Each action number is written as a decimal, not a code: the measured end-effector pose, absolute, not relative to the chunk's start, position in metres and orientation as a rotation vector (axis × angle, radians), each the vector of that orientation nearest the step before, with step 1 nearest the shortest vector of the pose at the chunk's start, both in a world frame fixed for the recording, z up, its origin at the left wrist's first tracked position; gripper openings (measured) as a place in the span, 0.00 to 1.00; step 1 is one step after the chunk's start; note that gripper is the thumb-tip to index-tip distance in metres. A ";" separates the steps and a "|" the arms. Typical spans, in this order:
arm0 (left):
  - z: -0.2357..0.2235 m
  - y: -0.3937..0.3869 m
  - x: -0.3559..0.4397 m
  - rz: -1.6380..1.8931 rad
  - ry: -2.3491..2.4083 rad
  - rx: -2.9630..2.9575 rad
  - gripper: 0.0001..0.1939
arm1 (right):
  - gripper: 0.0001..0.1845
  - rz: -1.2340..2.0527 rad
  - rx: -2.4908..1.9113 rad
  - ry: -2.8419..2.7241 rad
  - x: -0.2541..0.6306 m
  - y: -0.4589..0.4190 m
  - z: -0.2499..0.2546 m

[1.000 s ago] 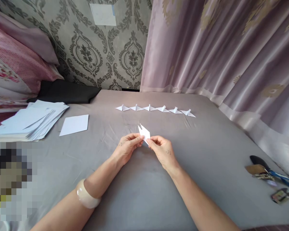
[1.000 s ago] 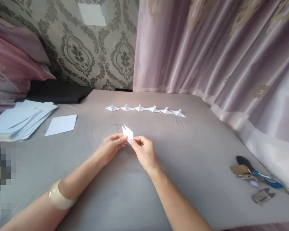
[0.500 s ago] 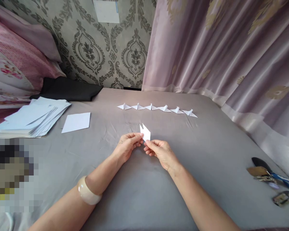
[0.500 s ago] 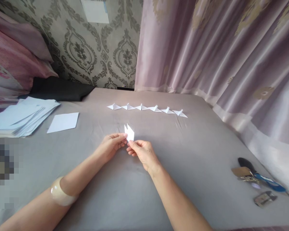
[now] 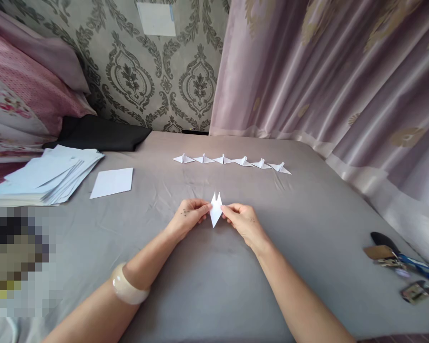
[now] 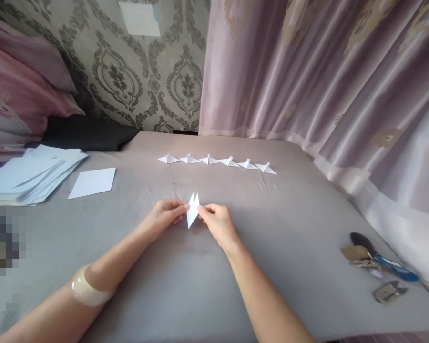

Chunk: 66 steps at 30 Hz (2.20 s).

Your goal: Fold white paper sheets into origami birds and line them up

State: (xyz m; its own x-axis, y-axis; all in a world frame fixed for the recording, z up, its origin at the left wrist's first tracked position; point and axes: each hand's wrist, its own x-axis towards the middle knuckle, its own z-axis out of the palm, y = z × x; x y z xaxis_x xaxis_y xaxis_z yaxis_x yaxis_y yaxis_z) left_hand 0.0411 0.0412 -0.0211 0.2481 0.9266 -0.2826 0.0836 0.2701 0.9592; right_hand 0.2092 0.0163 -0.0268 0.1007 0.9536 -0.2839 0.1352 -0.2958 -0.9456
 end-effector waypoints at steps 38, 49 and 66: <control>-0.045 0.061 0.021 0.758 0.990 2.073 0.10 | 0.11 0.617 -1.628 -2.026 0.213 0.005 -0.033; -0.041 0.063 0.031 0.732 1.263 1.919 0.08 | 0.11 0.799 -1.684 -1.741 0.215 0.025 -0.036; -0.027 0.074 0.028 0.499 1.212 1.882 0.21 | 0.13 1.110 -1.887 -1.590 0.219 0.037 -0.029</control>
